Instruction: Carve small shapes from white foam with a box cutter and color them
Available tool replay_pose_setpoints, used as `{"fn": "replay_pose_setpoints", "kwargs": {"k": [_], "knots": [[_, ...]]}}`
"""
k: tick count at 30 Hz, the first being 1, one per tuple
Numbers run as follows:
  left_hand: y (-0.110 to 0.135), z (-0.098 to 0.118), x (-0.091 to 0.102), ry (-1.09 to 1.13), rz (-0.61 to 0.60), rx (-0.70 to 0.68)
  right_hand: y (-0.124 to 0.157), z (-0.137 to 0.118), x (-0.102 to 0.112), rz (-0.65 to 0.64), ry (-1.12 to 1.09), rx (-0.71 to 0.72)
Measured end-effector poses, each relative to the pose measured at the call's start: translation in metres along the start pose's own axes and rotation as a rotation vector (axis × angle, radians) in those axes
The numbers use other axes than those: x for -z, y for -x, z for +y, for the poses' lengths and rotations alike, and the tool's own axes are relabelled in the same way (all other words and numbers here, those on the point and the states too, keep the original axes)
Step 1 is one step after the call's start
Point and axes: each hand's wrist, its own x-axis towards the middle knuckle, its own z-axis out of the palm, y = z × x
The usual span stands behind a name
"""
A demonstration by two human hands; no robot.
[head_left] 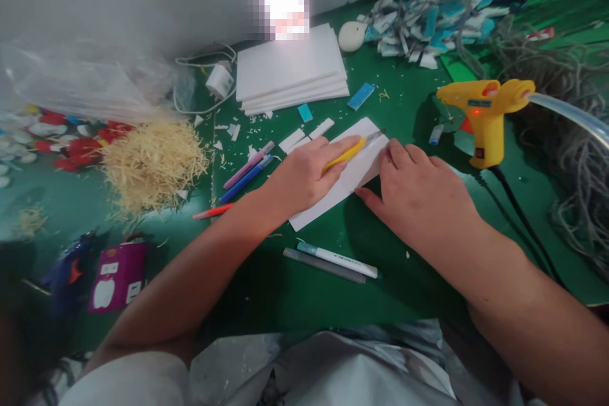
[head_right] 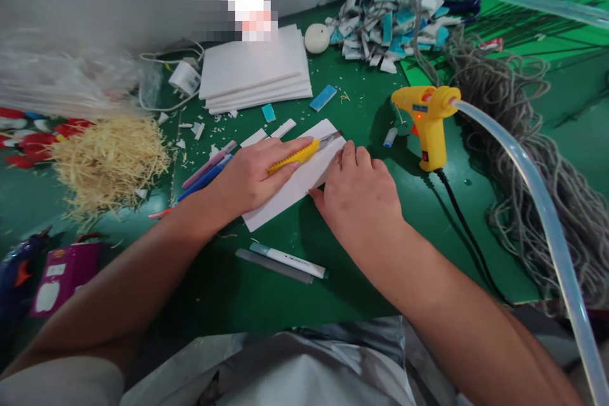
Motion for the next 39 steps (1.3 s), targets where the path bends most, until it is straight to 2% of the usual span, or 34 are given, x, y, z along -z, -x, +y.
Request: {"fn": "replay_pose_setpoints", "kwargs": {"k": [3,8,12,19,30,36,39], "knots": [[0.000,0.002,0.000,-0.015,-0.004,-0.015,0.001,0.000,0.000,0.016,-0.004,0.005],[0.001,0.005,-0.003,-0.029,-0.009,-0.039,-0.001,-0.002,0.003,-0.053,-0.012,-0.026],[0.001,0.006,-0.003,-0.033,0.006,-0.013,-0.001,-0.001,0.002,-0.006,-0.012,-0.001],[0.002,0.006,-0.002,-0.044,0.001,0.001,-0.004,-0.006,0.016,-0.165,-0.006,-0.070],[0.002,0.005,-0.003,-0.055,0.001,0.000,0.000,0.001,-0.001,0.009,-0.003,0.010],[-0.005,0.011,0.001,-0.101,-0.061,0.002,-0.001,-0.001,0.002,-0.059,0.013,-0.014],[-0.009,0.019,0.004,-0.170,-0.111,0.040,0.000,-0.002,0.003,-0.025,0.030,0.006]]}}
